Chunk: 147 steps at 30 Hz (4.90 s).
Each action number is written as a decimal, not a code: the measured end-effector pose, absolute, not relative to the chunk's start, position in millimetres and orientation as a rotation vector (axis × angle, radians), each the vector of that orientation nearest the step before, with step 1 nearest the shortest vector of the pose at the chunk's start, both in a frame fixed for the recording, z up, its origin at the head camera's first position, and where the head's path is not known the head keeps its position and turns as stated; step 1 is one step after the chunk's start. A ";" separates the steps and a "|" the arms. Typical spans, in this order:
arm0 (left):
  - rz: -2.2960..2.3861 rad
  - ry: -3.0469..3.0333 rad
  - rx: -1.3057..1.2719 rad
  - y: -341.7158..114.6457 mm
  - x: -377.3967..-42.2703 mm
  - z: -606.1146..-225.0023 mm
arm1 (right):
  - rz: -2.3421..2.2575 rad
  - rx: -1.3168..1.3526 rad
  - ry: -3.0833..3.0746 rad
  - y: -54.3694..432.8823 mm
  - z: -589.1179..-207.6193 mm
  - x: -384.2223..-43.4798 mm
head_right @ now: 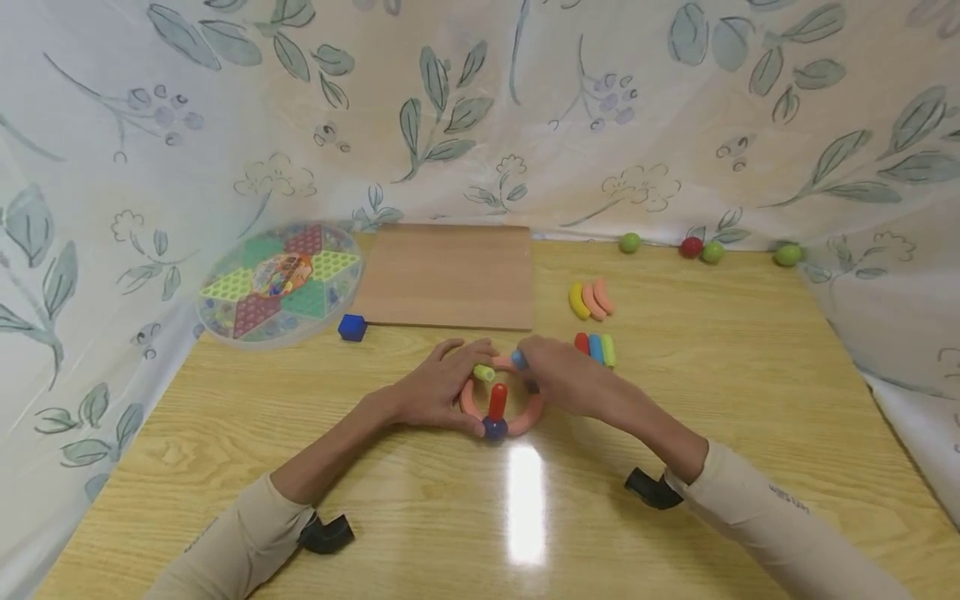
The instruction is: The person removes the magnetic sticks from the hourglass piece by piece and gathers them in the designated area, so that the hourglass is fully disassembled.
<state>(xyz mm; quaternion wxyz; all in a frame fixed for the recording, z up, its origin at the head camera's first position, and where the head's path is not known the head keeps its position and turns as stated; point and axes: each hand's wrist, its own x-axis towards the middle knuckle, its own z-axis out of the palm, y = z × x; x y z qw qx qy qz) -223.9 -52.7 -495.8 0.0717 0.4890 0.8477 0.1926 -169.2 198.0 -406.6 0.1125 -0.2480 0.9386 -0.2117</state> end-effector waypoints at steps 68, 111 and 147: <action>0.660 2.511 1.486 -53.7 -227.7 -497.6 | -0.825 -0.545 2.665 249.3 -386.0 -174.1; 0.598 2.526 1.440 -54.6 -228.7 -497.4 | -0.938 -0.442 2.875 216.8 -385.7 -145.5; 0.636 2.527 1.461 -54.4 -227.6 -499.3 | -0.489 -0.211 2.801 331.0 -421.0 -192.5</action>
